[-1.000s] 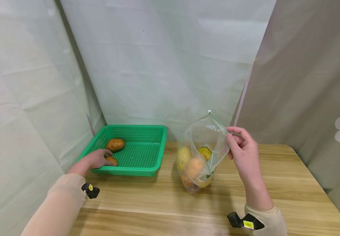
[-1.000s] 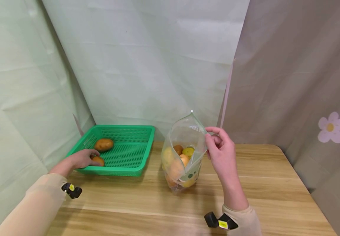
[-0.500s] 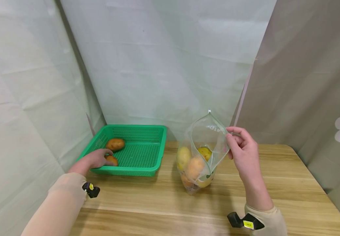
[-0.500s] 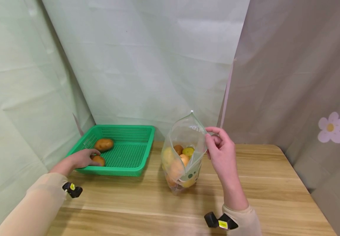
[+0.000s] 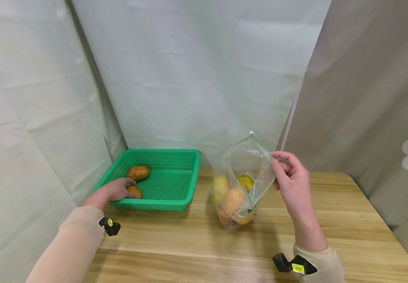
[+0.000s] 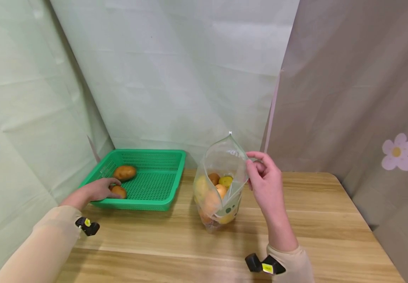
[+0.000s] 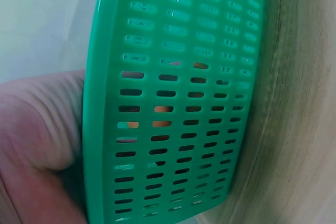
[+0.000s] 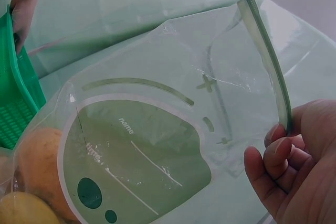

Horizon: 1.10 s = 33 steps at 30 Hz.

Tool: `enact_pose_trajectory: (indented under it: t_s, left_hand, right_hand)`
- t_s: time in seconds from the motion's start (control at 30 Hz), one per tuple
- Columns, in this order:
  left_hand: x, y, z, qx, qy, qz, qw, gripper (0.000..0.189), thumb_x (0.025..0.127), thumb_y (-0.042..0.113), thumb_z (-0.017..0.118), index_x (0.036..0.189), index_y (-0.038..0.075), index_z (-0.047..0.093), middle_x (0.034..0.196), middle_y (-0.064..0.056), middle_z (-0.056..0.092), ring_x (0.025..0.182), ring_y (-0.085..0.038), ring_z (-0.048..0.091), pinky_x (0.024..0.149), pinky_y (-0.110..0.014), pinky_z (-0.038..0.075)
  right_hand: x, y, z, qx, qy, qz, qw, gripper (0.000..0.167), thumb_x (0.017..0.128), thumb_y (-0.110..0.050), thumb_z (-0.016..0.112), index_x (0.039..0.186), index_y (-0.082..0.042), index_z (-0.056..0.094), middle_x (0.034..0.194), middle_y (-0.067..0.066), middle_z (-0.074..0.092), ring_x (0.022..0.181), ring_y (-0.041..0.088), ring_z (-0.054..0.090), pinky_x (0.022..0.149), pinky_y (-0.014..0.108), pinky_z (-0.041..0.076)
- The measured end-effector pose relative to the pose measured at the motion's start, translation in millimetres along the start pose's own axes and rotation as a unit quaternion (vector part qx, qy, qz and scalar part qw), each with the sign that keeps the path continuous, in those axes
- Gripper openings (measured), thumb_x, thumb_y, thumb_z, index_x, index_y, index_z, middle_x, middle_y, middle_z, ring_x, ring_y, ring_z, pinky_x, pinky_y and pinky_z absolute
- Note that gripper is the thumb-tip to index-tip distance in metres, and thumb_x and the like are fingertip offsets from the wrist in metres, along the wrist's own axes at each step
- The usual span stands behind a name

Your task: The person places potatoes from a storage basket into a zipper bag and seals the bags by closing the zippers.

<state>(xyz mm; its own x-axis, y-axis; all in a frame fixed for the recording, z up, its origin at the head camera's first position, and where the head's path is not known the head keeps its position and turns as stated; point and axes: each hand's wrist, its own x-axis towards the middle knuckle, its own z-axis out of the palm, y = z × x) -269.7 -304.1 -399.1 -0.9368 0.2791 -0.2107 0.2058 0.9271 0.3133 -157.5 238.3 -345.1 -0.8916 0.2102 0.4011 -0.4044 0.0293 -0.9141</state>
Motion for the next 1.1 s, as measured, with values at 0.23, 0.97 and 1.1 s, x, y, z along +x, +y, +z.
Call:
enact_pose_trajectory:
  t_s: [0.23,0.97,1.1]
  left_hand:
    - [-1.2,-2.3,2.7,-0.024,0.036,0.015,0.9990,0.073,0.099,0.033,0.085,0.144,-0.017,0.057,0.143,-0.042,0.058,0.133,-0.061,0.055,0.108,-0.068,0.048]
    - [2.6,4.8,5.6,-0.100,0.129,0.023,0.9863,0.082,0.100,0.039,0.084,0.156,-0.009,0.050,0.130,-0.029,0.067,0.099,-0.033,0.065,0.080,-0.043,0.052]
    - [3.1,16.9,2.3,-0.114,0.152,0.041,0.9809,0.080,0.099,0.036,0.086,0.156,-0.008,0.051,0.127,-0.027,0.068,0.095,-0.031,0.064,0.077,-0.041,0.052]
  right_hand:
    - [0.3,1.2,0.2,0.002,0.000,0.001,1.0000,0.022,0.111,-0.013,0.067,0.132,-0.004,0.070,0.072,0.003,0.058,0.055,0.015,0.048,0.049,0.022,0.042]
    - [-0.2,-1.1,0.8,0.010,0.002,0.002,0.9999,0.023,0.111,-0.012,0.068,0.132,-0.003,0.071,0.073,0.004,0.061,0.055,0.015,0.048,0.049,0.022,0.042]
    - [0.5,-0.2,0.4,0.007,0.002,0.001,1.0000,0.023,0.111,-0.012,0.068,0.132,-0.003,0.071,0.073,0.004,0.061,0.055,0.016,0.048,0.049,0.023,0.043]
